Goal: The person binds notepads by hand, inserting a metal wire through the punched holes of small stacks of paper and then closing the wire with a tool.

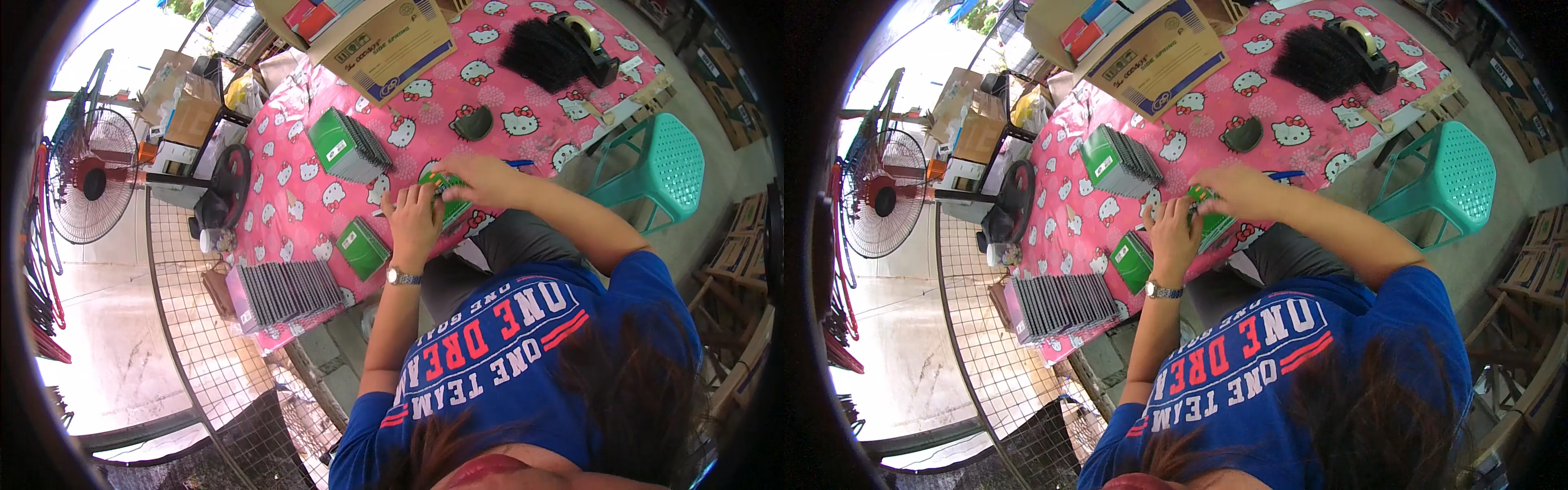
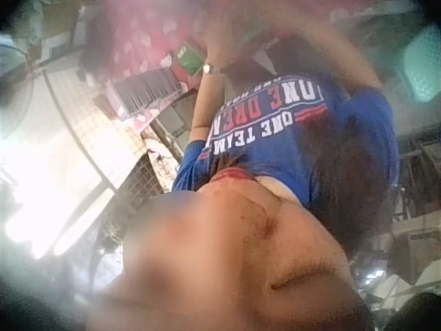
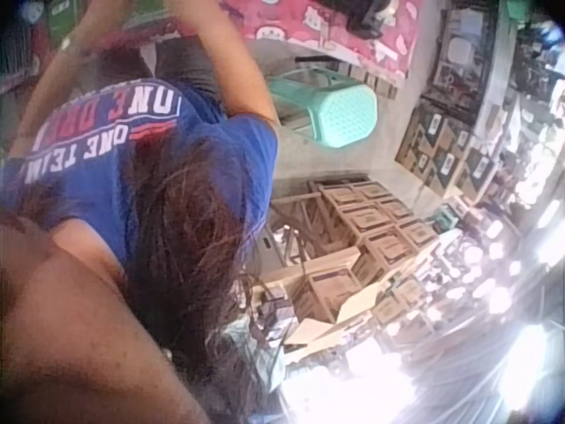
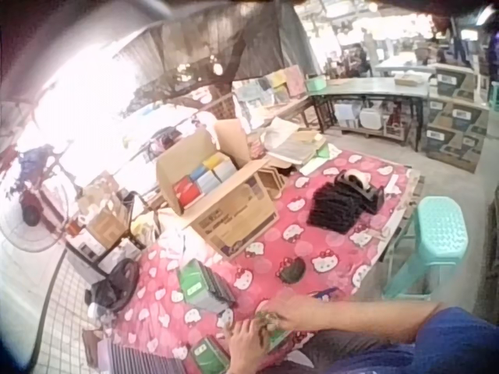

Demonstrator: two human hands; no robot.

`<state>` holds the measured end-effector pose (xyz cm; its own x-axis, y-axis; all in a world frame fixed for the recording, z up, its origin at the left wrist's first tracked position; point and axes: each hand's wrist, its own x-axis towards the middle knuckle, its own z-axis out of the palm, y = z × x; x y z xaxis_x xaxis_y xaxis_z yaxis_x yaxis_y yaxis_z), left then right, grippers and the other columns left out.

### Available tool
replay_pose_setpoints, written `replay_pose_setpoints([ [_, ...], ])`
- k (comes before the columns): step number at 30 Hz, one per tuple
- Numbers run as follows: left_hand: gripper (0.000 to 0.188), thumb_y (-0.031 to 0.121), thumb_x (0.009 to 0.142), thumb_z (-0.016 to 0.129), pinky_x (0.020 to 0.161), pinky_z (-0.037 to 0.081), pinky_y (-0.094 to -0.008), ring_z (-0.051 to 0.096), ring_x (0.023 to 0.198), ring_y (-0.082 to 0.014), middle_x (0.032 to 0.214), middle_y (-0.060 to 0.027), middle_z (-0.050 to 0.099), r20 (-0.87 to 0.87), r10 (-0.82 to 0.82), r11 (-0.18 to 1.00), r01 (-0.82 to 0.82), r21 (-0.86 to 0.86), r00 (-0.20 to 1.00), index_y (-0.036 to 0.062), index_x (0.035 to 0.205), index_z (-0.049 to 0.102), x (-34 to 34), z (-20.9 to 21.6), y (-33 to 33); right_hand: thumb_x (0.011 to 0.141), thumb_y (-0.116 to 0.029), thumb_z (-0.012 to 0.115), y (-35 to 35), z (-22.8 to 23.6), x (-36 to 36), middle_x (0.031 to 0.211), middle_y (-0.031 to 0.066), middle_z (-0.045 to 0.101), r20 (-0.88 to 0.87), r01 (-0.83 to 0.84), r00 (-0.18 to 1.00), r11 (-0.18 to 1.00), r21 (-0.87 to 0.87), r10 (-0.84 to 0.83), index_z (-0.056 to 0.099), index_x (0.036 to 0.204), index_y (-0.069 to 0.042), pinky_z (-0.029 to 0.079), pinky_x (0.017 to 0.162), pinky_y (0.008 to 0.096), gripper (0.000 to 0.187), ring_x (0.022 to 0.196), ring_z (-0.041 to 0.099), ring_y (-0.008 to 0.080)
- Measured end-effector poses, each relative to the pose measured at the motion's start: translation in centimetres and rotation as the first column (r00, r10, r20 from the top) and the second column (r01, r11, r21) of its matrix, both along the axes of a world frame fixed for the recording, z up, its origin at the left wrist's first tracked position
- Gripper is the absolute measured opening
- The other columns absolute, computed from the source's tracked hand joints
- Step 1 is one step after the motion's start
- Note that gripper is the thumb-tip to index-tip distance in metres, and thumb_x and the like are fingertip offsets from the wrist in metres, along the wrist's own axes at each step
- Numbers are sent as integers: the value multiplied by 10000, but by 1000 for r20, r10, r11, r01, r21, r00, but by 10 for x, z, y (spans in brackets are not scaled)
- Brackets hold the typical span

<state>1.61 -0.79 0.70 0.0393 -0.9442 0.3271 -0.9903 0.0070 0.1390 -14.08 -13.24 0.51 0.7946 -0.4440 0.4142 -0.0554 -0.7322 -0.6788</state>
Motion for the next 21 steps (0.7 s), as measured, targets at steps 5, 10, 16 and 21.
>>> replay_pose_setpoints([
  [5,189,200,927,565,1039,296,-535,587,999,-275,1006,-75,642,-66,-18,999,15,-46,998,96,1084,580,1,-3,-1,887,-332,640,-57,-27,21,988,173,642,-296,160,954,908,386,-42,566,1187,-34,479,863,426,429,1021,616,317],
  [10,179,197,905,605,1048,310,-522,540,1090,-311,1059,-92,620,-181,-78,996,71,-44,980,104,1058,601,11,-3,3,870,-359,657,-84,-77,29,1108,168,630,-374,502,611,707,-498,-697,608,1193,-68,477,910,398,438,1117,585,283],
  [16,289,226,786,748,946,382,-471,497,1097,-330,1051,-99,580,-120,101,991,-110,-76,988,102,1018,628,13,-11,12,792,-320,716,-74,-20,25,1150,103,612,158,-425,863,520,741,479,601,1272,-100,443,941,380,540,1134,551,248],
  [21,327,247,733,790,874,392,-458,508,1033,-317,1009,-89,574,-272,-4,998,-15,-68,962,108,985,635,5,-11,3,755,-222,732,-64,-5,5,1185,93,581,117,-468,764,420,777,634,622,1260,-89,423,955,335,533,1095,545,212],
])
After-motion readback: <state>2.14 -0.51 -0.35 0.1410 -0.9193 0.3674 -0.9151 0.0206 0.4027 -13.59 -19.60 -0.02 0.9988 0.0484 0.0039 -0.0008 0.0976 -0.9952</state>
